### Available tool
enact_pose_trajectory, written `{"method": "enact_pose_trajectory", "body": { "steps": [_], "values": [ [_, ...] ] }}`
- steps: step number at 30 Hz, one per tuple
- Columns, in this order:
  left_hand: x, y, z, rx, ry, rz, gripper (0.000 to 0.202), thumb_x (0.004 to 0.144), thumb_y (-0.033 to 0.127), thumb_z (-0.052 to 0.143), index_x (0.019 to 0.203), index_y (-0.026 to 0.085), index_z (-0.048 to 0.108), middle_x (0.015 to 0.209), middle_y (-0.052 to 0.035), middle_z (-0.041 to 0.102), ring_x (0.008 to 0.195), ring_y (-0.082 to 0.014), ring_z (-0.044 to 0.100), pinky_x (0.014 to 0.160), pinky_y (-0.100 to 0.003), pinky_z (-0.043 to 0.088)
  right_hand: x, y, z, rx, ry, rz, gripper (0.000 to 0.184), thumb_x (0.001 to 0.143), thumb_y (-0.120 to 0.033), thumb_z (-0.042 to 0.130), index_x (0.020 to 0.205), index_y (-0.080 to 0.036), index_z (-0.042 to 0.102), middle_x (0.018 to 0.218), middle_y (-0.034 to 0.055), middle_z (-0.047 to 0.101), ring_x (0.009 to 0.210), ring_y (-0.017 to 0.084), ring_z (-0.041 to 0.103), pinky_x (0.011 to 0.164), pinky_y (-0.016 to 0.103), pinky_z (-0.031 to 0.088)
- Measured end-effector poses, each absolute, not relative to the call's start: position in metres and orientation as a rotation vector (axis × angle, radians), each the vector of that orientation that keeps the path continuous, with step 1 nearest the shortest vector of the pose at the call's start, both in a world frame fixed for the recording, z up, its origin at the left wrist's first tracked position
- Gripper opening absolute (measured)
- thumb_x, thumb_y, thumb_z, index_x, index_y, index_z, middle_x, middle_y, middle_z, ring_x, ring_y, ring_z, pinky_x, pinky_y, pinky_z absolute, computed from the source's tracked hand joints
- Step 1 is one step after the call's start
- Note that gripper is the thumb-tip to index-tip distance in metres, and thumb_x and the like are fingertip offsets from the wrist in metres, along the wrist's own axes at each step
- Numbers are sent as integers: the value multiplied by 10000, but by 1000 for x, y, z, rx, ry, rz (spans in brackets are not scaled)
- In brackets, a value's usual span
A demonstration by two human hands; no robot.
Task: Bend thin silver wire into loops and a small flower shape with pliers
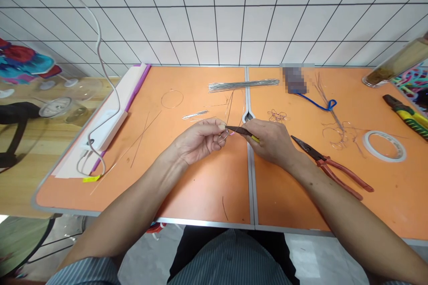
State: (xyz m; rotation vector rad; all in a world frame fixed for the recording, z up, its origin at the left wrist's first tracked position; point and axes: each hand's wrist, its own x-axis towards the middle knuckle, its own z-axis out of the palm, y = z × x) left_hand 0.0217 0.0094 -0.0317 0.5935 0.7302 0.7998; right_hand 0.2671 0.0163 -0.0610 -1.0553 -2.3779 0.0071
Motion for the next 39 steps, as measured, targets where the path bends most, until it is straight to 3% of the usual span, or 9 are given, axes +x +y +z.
{"method": "enact_pose_trajectory", "body": {
  "steps": [8, 17, 27, 39],
  "values": [
    [21, 8, -24, 618, 737, 806, 98, 953, 99, 694, 856, 89, 700, 743, -41, 704, 567, -122, 722, 551, -210, 573, 269, 16, -64, -1106, -2329, 197, 221, 1094, -321, 572, 970, -226, 727, 806, 22, 736, 679, 173, 633, 618, 306, 370],
    [20, 5, -24, 732, 835, 823, 201, 830, 259, 810, 788, 173, 633, 690, -8, 671, 485, -114, 642, 422, -200, 411, 264, 14, -58, -1050, -2347, 239, 202, 1071, -295, 576, 925, -235, 703, 789, 12, 751, 621, 157, 605, 607, 295, 396],
    [32, 2, -23, 655, 950, 913, 144, 764, 154, 685, 676, 176, 573, 598, 4, 553, 441, -49, 420, 399, -177, 197, 264, 11, -68, -1056, -2365, -94, 224, 1074, -277, 605, 891, -226, 723, 721, -2, 713, 628, 159, 619, 565, 301, 330],
    [35, 1, -24, 566, 947, 880, 186, 755, 124, 623, 629, 179, 499, 604, 15, 496, 416, -33, 340, 384, -166, 183, 261, 11, -78, -1087, -2338, -370, 209, 1009, -165, 591, 893, -224, 755, 785, 12, 795, 643, 158, 660, 567, 323, 297]
  ]
}}
